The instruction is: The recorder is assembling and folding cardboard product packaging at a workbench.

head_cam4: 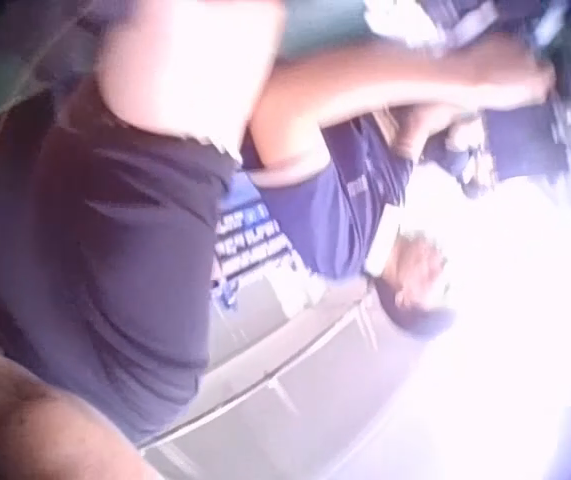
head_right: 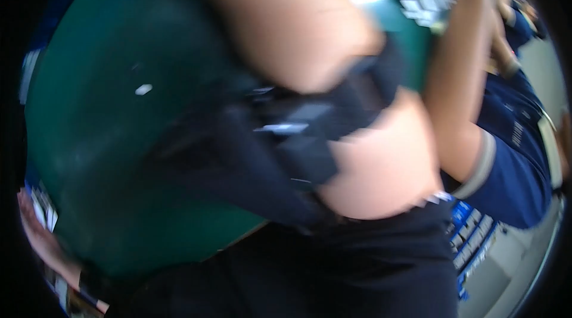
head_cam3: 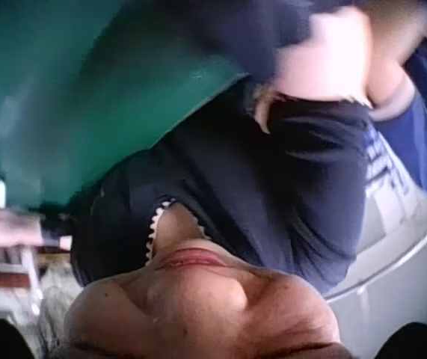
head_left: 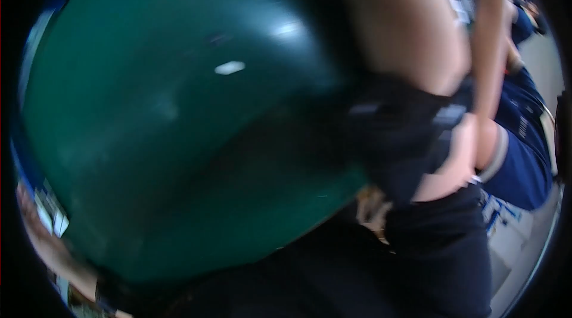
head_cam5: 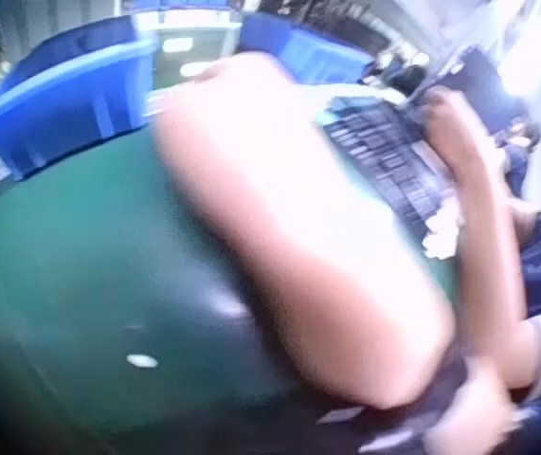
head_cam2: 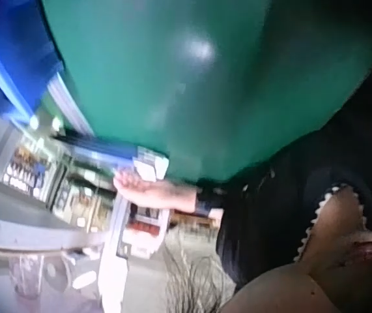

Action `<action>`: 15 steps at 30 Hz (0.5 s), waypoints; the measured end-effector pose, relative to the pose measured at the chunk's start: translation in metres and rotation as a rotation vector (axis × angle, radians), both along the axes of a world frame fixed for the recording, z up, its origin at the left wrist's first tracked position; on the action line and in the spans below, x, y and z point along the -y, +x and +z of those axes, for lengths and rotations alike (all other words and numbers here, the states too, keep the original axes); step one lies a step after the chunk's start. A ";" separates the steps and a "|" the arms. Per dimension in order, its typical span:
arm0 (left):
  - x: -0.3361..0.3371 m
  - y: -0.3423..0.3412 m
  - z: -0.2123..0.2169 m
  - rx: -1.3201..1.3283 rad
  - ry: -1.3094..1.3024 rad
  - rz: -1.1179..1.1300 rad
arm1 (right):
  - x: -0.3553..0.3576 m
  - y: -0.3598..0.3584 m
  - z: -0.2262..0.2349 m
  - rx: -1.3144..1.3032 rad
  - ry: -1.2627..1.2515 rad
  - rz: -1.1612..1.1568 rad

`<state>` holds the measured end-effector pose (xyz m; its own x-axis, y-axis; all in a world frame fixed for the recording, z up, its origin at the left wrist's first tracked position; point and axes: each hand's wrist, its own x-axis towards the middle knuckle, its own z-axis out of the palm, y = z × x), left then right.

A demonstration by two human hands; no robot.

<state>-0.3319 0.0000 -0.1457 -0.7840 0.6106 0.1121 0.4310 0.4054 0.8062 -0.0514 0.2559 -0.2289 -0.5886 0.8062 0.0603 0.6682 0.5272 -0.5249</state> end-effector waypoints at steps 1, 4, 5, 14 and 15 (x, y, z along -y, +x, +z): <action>-0.001 0.000 -0.002 0.113 0.052 0.041 | 0.009 -0.012 -0.009 -0.058 -0.037 0.028; 0.015 -0.031 -0.005 0.074 0.116 -0.019 | 0.044 -0.060 -0.023 -0.252 -0.157 0.112; 0.014 -0.031 -0.011 0.094 0.148 -0.009 | 0.053 -0.071 -0.027 -0.288 -0.182 0.131; 0.022 -0.045 0.002 0.049 0.028 -0.003 | 0.047 -0.020 -0.053 -0.088 -0.241 0.269; 0.025 -0.047 0.002 0.001 -0.037 -0.002 | 0.046 -0.007 -0.055 -0.034 -0.248 0.273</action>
